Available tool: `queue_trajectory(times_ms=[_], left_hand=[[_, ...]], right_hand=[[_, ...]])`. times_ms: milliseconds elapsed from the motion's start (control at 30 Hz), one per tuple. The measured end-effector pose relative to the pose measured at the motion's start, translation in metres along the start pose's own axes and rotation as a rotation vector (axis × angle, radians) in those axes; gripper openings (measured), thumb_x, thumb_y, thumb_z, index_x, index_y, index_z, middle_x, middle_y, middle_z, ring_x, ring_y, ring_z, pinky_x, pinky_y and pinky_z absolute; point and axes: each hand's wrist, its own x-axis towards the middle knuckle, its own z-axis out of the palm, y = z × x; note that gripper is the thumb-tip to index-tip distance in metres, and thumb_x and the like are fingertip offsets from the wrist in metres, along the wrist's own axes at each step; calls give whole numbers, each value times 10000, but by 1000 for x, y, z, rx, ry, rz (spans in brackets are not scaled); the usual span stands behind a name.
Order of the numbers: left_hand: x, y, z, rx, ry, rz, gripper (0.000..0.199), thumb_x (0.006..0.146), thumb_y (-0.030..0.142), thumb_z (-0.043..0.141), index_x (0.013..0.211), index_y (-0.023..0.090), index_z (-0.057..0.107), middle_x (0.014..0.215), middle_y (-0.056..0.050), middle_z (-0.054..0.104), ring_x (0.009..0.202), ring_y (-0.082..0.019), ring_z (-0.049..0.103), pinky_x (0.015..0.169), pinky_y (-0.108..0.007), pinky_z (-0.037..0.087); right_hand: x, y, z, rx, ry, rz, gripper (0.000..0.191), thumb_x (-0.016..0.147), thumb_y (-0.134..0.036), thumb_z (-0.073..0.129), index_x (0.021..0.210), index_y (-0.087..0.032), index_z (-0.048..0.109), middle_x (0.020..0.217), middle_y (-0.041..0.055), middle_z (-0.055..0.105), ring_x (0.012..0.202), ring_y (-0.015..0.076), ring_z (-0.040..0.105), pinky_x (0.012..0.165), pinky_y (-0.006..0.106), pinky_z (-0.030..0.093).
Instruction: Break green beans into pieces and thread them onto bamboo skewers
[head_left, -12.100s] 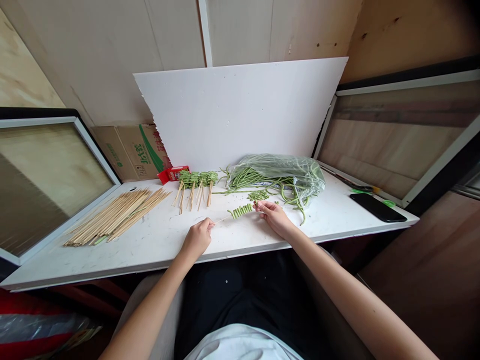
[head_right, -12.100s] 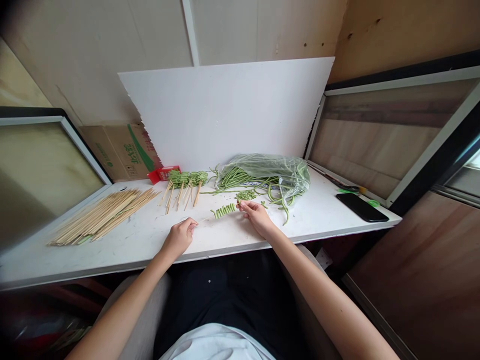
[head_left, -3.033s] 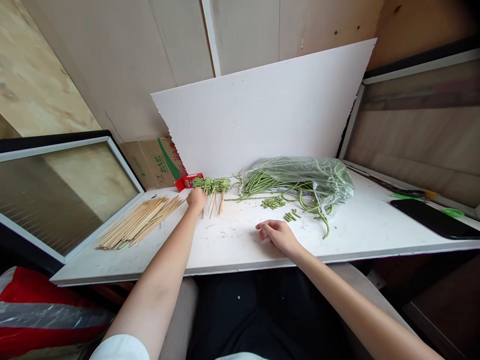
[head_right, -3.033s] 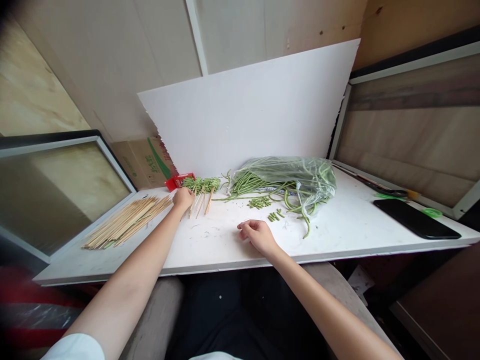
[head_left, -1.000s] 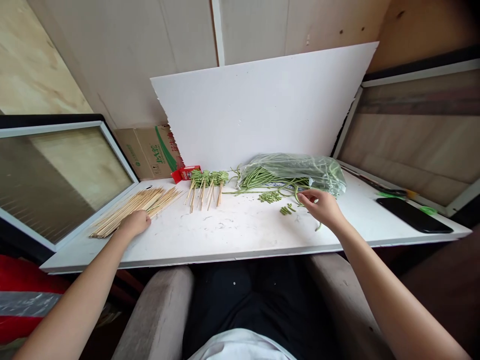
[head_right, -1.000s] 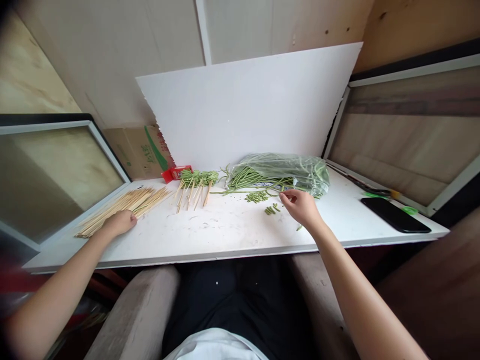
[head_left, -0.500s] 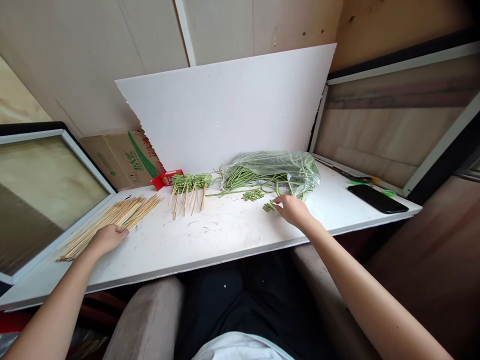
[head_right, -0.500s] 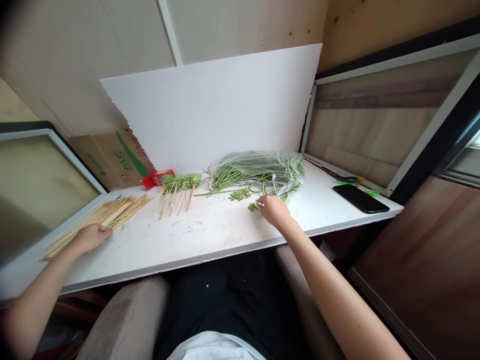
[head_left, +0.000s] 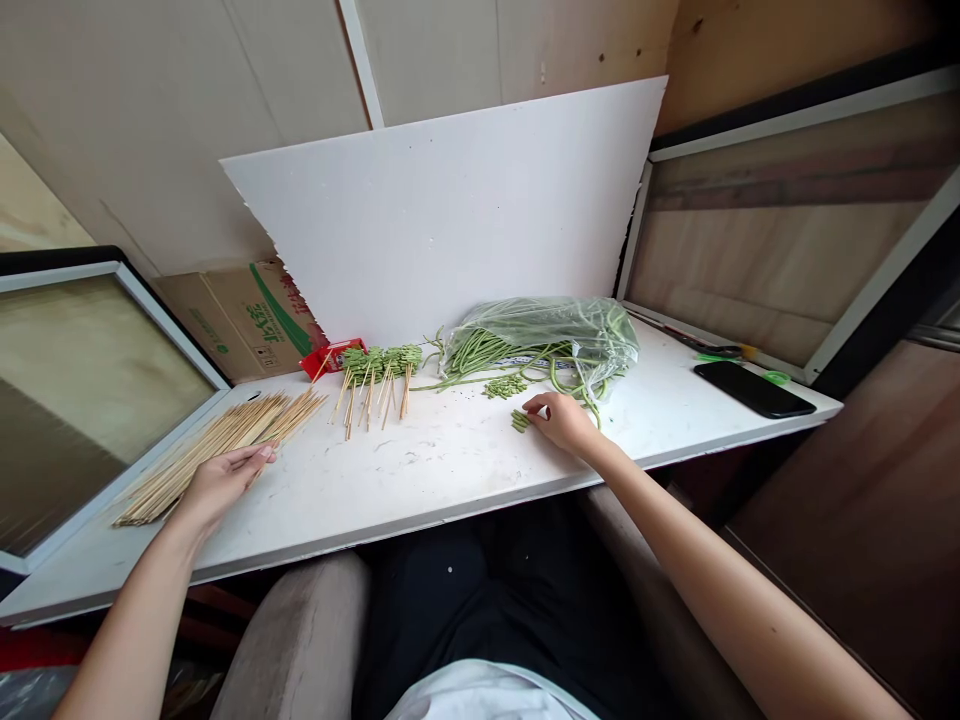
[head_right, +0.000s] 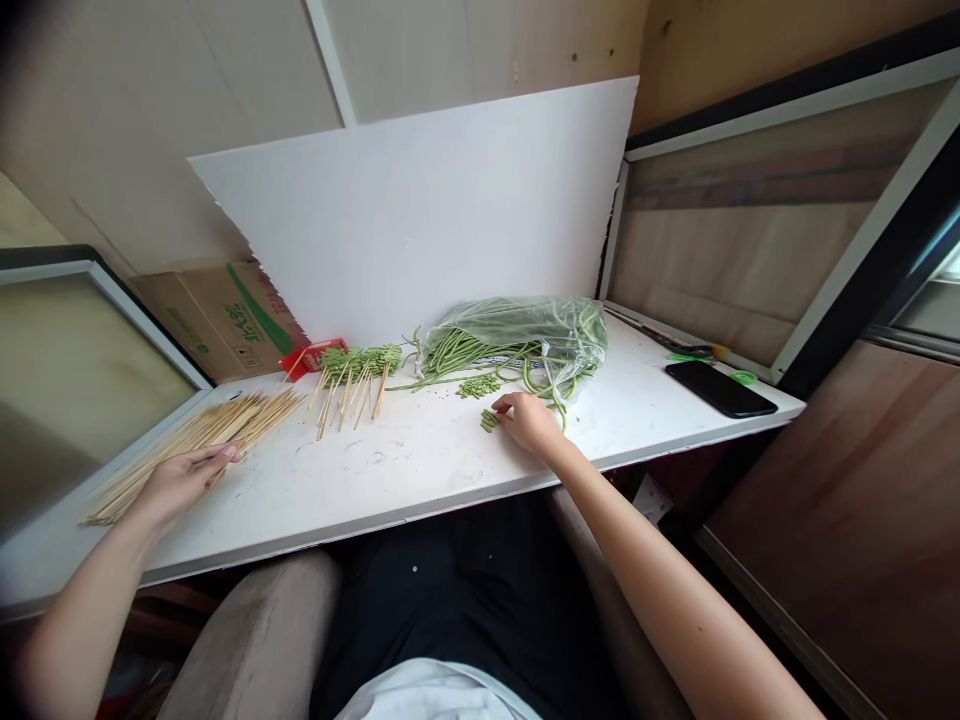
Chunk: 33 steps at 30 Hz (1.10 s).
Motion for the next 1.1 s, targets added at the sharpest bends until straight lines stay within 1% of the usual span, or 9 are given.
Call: queue_trajectory(times_ms=[133, 267, 400, 500, 600, 733, 833, 967, 1100], left_hand=[[-14, 27, 21, 18, -72, 139, 597, 677, 593, 821, 1079, 151, 794, 985, -116, 794, 742, -188, 673, 616, -271, 556], [-30, 43, 58, -2, -197, 269, 609, 766, 644, 731, 1090, 129, 766, 733, -49, 705, 698, -186, 650, 690, -311, 559], [-45, 40, 104, 62, -267, 349, 481, 839, 625, 653, 956, 163, 719, 661, -25, 658, 682, -200, 661, 712, -332, 549], [-56, 30, 136, 56, -274, 390, 403, 900, 564, 588, 977, 180, 684, 829, -68, 733, 718, -204, 690, 689, -329, 552], [-66, 21, 158, 38, -257, 448, 327, 941, 478, 553, 1022, 187, 679, 853, -71, 738, 824, -223, 725, 793, -349, 569], [-71, 13, 169, 66, -238, 471, 283, 971, 423, 519, 1039, 196, 676, 910, -76, 754, 847, -227, 735, 814, -350, 567], [-71, 10, 170, 64, -222, 484, 276, 987, 417, 503, 1045, 201, 666, 960, -79, 761, 845, -222, 730, 801, -341, 562], [-71, 9, 173, 77, -203, 517, 271, 997, 403, 488, 1044, 199, 660, 860, -59, 737, 792, -217, 709, 763, -330, 545], [-76, 11, 174, 121, -162, 558, 271, 1010, 386, 463, 1043, 208, 665, 846, -56, 729, 777, -221, 695, 743, -332, 527]], right_hand=[[-4, -13, 4, 6, -3, -47, 248, 911, -122, 658, 1098, -224, 786, 1089, 70, 801, 891, 219, 718, 788, 288, 515], [-4, -12, 7, 2, 22, -40, 320, 910, -108, 660, 1194, -226, 747, 1088, 61, 792, 916, 214, 706, 795, 277, 501], [-3, -6, 9, -23, 41, -77, 260, 942, -139, 638, 1159, -218, 758, 1116, 72, 772, 978, 222, 691, 826, 280, 496], [-2, -5, 10, -66, 19, -81, 225, 964, -165, 617, 1114, -215, 778, 1135, 86, 763, 1034, 239, 683, 881, 298, 499], [-3, -8, 9, -96, -11, -75, 234, 977, -181, 599, 1114, -221, 785, 1132, 91, 762, 1086, 253, 669, 936, 313, 500], [-5, -16, 8, -139, 39, -62, 279, 1009, -181, 538, 1153, -223, 773, 1152, 97, 753, 1146, 259, 645, 962, 322, 493], [-6, -19, 9, -207, 60, -41, 279, 1029, -207, 522, 1140, -220, 778, 1136, 109, 746, 1174, 279, 625, 915, 325, 492], [-7, -18, 15, -275, 47, -43, 243, 1027, -312, 577, 1055, -222, 802, 1097, 119, 727, 1137, 299, 623, 790, 314, 486], [-7, -14, 21, -241, 80, -57, 237, 1013, -319, 581, 981, -227, 797, 1059, 117, 720, 1119, 301, 617, 795, 326, 492]])
